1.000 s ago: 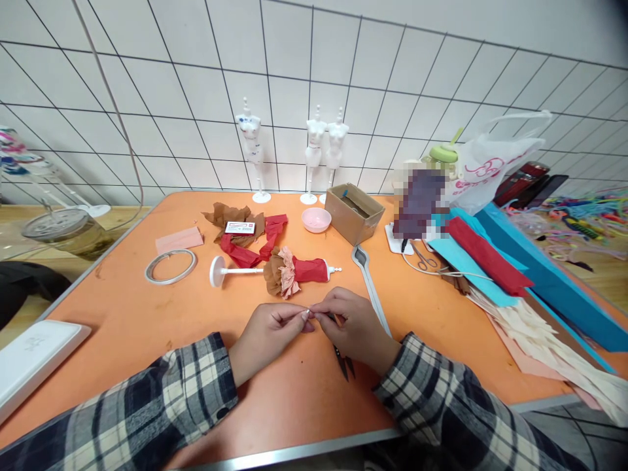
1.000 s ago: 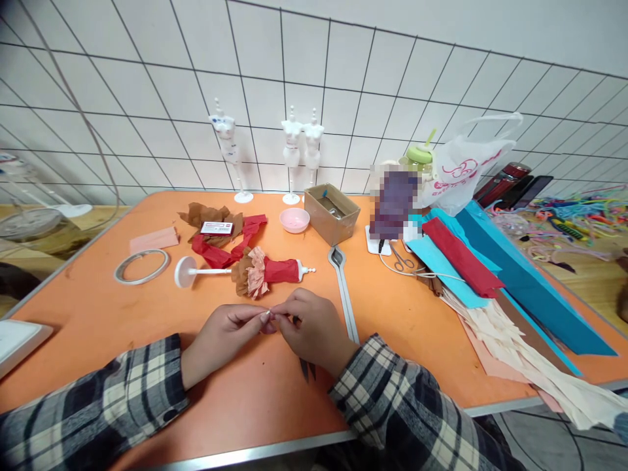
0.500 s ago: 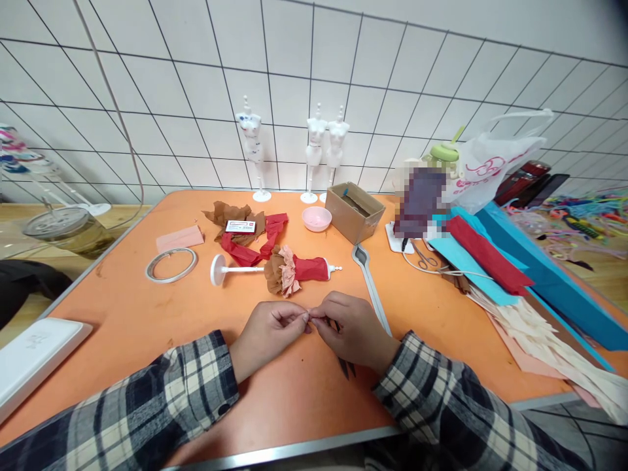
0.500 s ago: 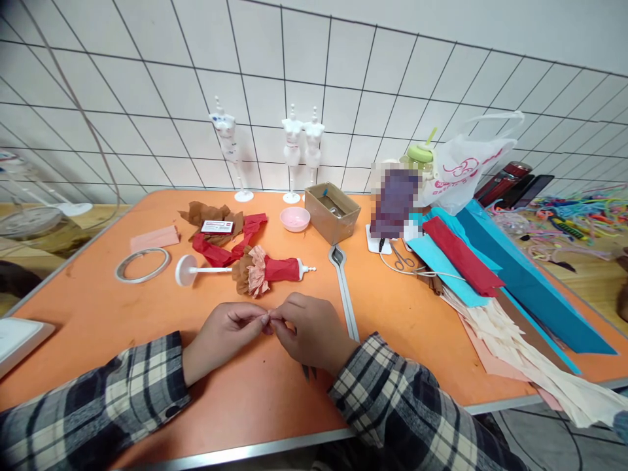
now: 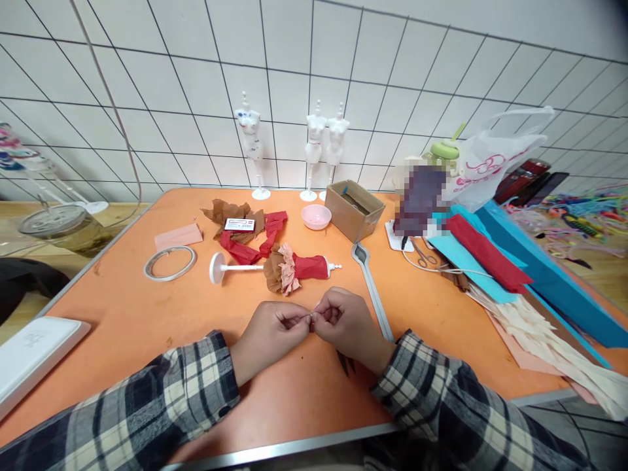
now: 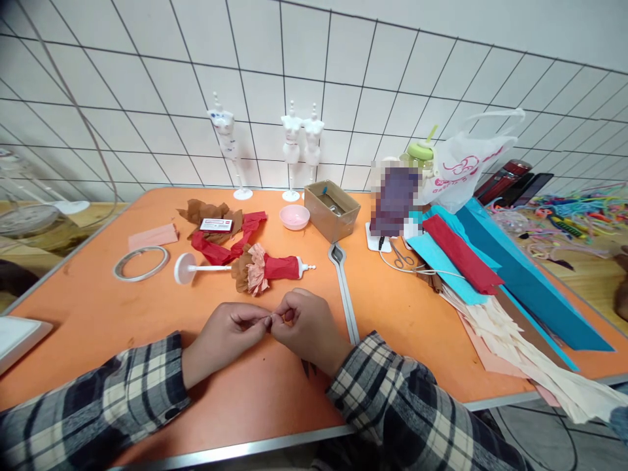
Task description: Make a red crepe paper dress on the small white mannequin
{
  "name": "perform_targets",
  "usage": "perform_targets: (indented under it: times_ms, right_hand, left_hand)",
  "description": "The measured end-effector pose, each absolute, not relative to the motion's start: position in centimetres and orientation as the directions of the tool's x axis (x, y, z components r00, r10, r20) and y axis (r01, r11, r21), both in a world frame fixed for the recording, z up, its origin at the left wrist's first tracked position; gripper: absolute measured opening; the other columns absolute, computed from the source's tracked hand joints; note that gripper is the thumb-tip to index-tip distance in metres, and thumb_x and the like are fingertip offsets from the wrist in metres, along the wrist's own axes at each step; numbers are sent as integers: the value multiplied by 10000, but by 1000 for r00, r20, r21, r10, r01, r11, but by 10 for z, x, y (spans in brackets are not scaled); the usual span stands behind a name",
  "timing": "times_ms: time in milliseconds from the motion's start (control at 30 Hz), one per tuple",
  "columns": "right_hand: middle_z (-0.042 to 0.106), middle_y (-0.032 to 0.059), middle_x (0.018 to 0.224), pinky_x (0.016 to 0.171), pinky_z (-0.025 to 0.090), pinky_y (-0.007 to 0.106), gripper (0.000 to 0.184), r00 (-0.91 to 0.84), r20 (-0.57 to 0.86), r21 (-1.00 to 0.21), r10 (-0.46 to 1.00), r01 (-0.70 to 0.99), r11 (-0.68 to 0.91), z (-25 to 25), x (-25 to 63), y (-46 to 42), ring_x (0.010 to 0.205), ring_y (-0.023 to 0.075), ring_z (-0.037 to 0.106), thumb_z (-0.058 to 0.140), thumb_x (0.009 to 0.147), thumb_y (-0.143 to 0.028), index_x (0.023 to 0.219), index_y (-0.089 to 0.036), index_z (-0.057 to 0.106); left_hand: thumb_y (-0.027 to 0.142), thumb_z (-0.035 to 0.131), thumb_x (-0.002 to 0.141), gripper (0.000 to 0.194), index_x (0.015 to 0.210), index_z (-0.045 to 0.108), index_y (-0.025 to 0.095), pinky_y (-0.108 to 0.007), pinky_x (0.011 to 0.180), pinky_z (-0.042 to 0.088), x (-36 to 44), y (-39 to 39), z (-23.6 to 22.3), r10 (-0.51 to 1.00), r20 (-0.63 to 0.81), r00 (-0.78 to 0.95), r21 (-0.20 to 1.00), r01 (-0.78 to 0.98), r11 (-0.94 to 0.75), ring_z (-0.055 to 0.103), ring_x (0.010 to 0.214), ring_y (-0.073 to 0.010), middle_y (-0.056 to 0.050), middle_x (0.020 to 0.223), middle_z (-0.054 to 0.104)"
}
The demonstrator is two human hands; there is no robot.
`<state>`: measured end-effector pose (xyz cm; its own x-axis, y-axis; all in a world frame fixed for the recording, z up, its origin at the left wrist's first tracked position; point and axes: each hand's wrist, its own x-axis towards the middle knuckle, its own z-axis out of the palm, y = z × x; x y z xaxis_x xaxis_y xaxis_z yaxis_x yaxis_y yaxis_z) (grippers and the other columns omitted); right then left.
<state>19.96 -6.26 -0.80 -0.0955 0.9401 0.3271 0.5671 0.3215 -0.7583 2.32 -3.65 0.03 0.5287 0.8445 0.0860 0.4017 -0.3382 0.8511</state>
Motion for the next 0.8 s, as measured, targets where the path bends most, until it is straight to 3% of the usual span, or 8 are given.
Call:
perform_targets:
  times_ms: [267, 367, 567, 667, 800]
  right_hand:
    - [516, -44, 595, 489, 324, 196, 125, -54, 249, -842, 967, 482, 244, -11, 199, -61, 529, 82, 445, 634, 678, -141, 613, -189, 539]
    - [519, -46, 566, 465, 322, 197, 106, -54, 154, -891, 987, 424, 162, -11, 202, -59, 498, 79, 425, 651, 711, -190, 626, -182, 588]
    - [740, 40, 789, 620, 500, 256, 198, -138, 74, -971, 988, 216, 103, -15, 211, -51, 676, 145, 633, 624, 846, -342, 847, -179, 736]
    - [753, 43, 812, 594, 494, 254, 154, -120, 120, -935, 986, 319, 153, -16, 213, -50, 626, 133, 611, 652, 835, -273, 909, -186, 756]
    - [680, 4, 668, 545, 429, 219, 146, -164, 292, -803, 942, 494, 334, -9, 212, -54, 555, 104, 539, 648, 822, -161, 881, -201, 776]
  left_hand:
    - [230, 471, 834, 323, 597, 665, 128, -168, 489, 346, 23, -36, 5, 810, 66, 582, 856, 384, -346, 477, 503, -92, 21, 519, 553]
    - [264, 496, 835, 316, 648, 708, 122, -174, 529, 404, 22, -35, 4, 827, 49, 559, 872, 381, -309, 551, 548, -111, 0, 570, 639]
    - [394, 570, 865, 341, 849, 781, 126, -246, 693, 553, 20, -33, 0, 862, -53, 504, 957, 273, -100, 711, 718, -177, -86, 786, 786]
    - [435, 600, 862, 361, 893, 778, 122, -257, 678, 567, 20, -32, -3, 852, -75, 519, 982, 187, -28, 719, 732, -181, -101, 818, 790]
    - [459, 627, 852, 369, 816, 770, 121, -238, 651, 555, 20, -31, -2, 861, -102, 498, 981, 192, 6, 700, 686, -163, -99, 778, 782]
